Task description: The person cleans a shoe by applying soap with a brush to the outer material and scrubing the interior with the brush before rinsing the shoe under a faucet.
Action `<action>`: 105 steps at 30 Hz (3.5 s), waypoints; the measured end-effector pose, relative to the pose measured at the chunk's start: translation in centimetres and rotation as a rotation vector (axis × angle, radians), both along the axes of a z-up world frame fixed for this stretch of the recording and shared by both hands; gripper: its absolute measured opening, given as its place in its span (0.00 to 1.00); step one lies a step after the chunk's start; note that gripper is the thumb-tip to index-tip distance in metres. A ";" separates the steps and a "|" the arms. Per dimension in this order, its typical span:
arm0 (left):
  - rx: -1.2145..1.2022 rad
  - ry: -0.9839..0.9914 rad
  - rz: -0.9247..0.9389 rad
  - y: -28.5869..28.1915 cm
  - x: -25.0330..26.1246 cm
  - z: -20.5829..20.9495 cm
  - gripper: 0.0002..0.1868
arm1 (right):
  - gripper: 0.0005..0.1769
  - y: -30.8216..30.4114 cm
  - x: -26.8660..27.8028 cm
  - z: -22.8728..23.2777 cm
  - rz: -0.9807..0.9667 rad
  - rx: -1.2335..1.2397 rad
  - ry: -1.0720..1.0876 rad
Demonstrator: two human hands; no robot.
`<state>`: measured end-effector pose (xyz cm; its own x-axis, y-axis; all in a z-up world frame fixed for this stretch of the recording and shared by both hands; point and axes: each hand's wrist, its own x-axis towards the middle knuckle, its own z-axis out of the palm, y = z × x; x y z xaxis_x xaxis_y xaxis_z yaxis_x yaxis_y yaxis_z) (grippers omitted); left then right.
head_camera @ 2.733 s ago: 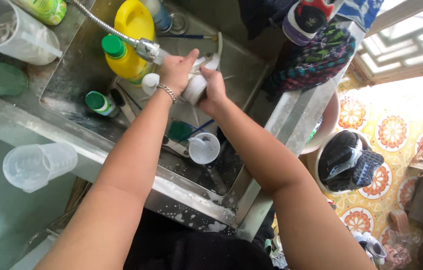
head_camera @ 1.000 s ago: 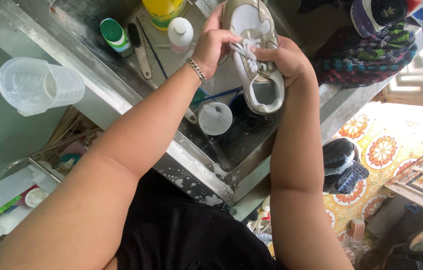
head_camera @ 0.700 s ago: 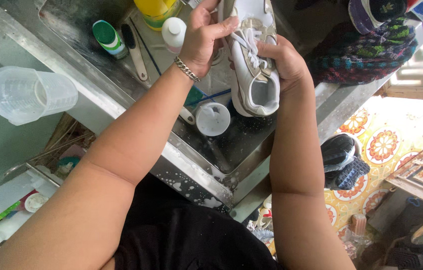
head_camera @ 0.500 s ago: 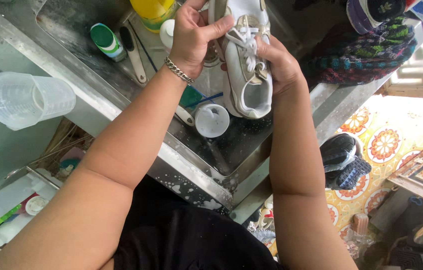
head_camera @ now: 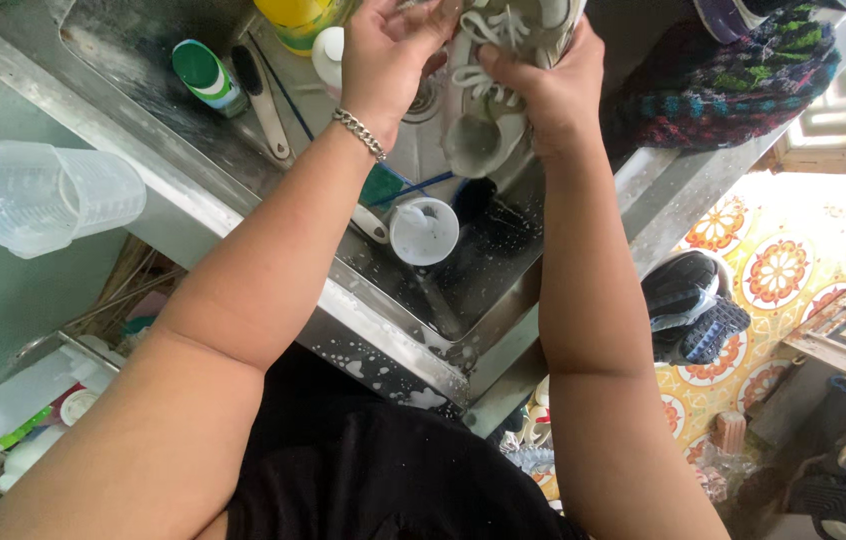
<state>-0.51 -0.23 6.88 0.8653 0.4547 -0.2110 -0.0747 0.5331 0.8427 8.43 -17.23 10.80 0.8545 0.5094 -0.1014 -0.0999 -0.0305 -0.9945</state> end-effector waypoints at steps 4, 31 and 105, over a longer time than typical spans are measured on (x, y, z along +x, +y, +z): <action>-0.062 0.267 -0.048 -0.8 0.0 -0.9 0.11 | 0.22 -0.3 0.3 -1.3 -0.126 -0.024 -0.342; -0.103 -0.386 -0.365 0.2 -2.1 -0.1 0.13 | 0.26 -1.0 -4.1 -5.4 -0.187 0.046 -0.204; -0.748 -0.017 -0.054 -2.8 -3.7 0.4 0.26 | 0.20 12.4 -12.7 -7.3 0.713 -3.081 -1.702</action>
<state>-4.20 -3.00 7.28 0.8883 0.1517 -0.4336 -0.0419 0.9667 0.2524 -4.24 -4.84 3.48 0.8752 0.4013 -0.2703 0.0411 0.4950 0.8679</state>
